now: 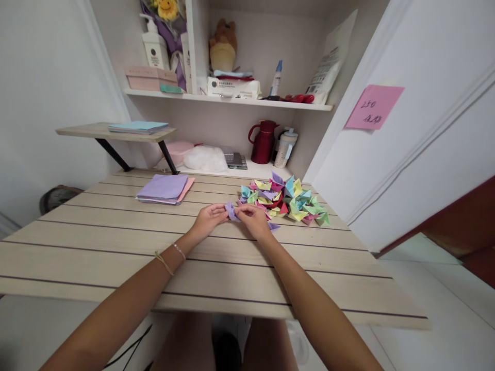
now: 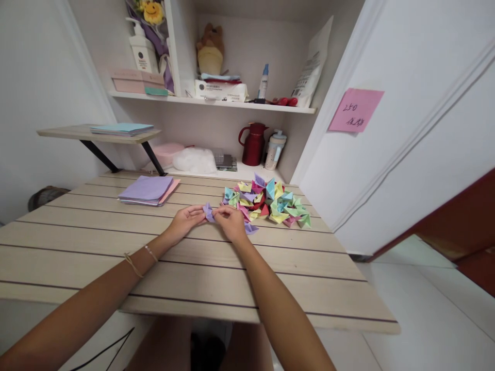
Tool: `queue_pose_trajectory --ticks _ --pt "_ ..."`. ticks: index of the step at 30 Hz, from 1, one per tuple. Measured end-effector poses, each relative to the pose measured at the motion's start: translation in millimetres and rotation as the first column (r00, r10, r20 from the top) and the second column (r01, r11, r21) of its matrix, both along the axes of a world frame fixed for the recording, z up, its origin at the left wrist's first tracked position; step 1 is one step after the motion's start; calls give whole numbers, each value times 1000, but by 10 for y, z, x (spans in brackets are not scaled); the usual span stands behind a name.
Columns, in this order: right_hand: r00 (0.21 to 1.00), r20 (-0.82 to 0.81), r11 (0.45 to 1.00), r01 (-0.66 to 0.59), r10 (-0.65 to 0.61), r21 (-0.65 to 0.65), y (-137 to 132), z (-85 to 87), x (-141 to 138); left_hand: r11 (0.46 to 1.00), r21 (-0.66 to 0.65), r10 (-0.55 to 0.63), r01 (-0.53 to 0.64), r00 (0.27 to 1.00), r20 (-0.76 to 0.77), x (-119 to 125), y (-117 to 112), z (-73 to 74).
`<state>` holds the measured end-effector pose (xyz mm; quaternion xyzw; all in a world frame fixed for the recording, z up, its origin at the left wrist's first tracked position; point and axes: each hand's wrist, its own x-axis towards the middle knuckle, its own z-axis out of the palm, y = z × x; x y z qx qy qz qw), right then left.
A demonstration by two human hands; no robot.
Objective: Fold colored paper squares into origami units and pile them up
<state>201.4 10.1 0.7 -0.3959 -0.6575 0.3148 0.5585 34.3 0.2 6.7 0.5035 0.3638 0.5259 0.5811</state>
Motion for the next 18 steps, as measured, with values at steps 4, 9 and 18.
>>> queue_pose_trajectory --ticks 4,9,18 --pt "999 50 1000 -20 19 17 -49 28 -44 998 32 49 -48 998 -39 -10 -2 6" --pt "996 -68 988 -70 61 -140 -100 66 -91 989 67 135 -131 990 -51 -30 -10 22" --pt "991 20 981 -127 132 -144 -131 55 -124 982 115 158 -147 983 -96 2 -10 7"
